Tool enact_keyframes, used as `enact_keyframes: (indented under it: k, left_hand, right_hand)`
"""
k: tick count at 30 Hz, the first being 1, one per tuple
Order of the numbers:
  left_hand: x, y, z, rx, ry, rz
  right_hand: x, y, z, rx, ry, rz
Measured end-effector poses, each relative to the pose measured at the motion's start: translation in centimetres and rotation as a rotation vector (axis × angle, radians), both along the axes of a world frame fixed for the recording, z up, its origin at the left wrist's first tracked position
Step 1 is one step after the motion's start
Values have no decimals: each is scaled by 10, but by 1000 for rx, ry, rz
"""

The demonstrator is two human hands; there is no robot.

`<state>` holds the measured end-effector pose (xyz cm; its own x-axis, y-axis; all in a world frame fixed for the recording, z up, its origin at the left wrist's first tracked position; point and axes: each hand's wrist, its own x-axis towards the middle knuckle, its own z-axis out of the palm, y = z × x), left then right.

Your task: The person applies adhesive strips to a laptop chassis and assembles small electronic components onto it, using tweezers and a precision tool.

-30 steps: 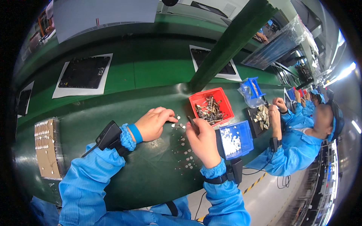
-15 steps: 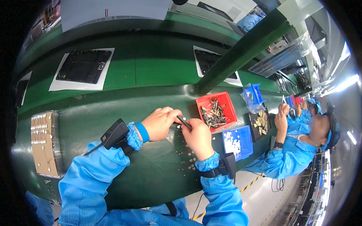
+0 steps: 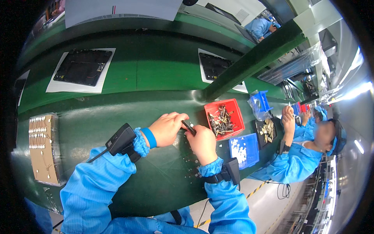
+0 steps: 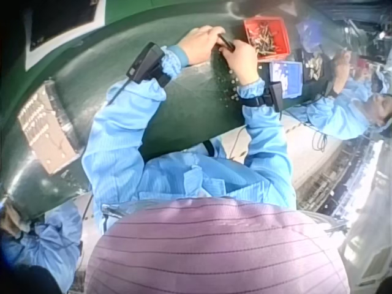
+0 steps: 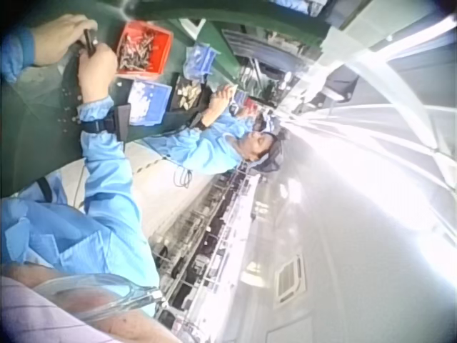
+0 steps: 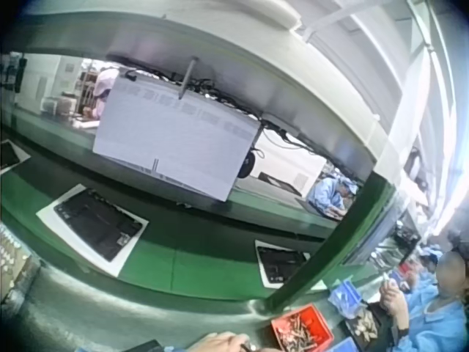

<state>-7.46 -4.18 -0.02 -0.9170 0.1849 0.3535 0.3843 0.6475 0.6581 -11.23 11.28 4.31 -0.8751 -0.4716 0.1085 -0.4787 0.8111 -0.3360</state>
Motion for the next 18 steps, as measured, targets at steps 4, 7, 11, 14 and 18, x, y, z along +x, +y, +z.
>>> enact_keyframes:
  k: [4, 7, 11, 14, 18]
  left_hand:
    - [1, 0, 1, 1, -13, 7]
    - [-1, -1, -2, 34, 0, -8]
    - [-1, 0, -4, 8, -10, 14]
    - [-1, 1, -2, -5, 12, 22]
    - [0, 1, -1, -32, 18, 25]
  right_hand:
    - [0, -2, 3, 21, -39, -23]
    - [-2, -3, 4, 12, -86, -23]
    - [-5, -2, 2, -63, -140, 3]
    - [-4, 0, 2, -32, -142, -6]
    - [-3, 2, -5, -29, -94, 21]
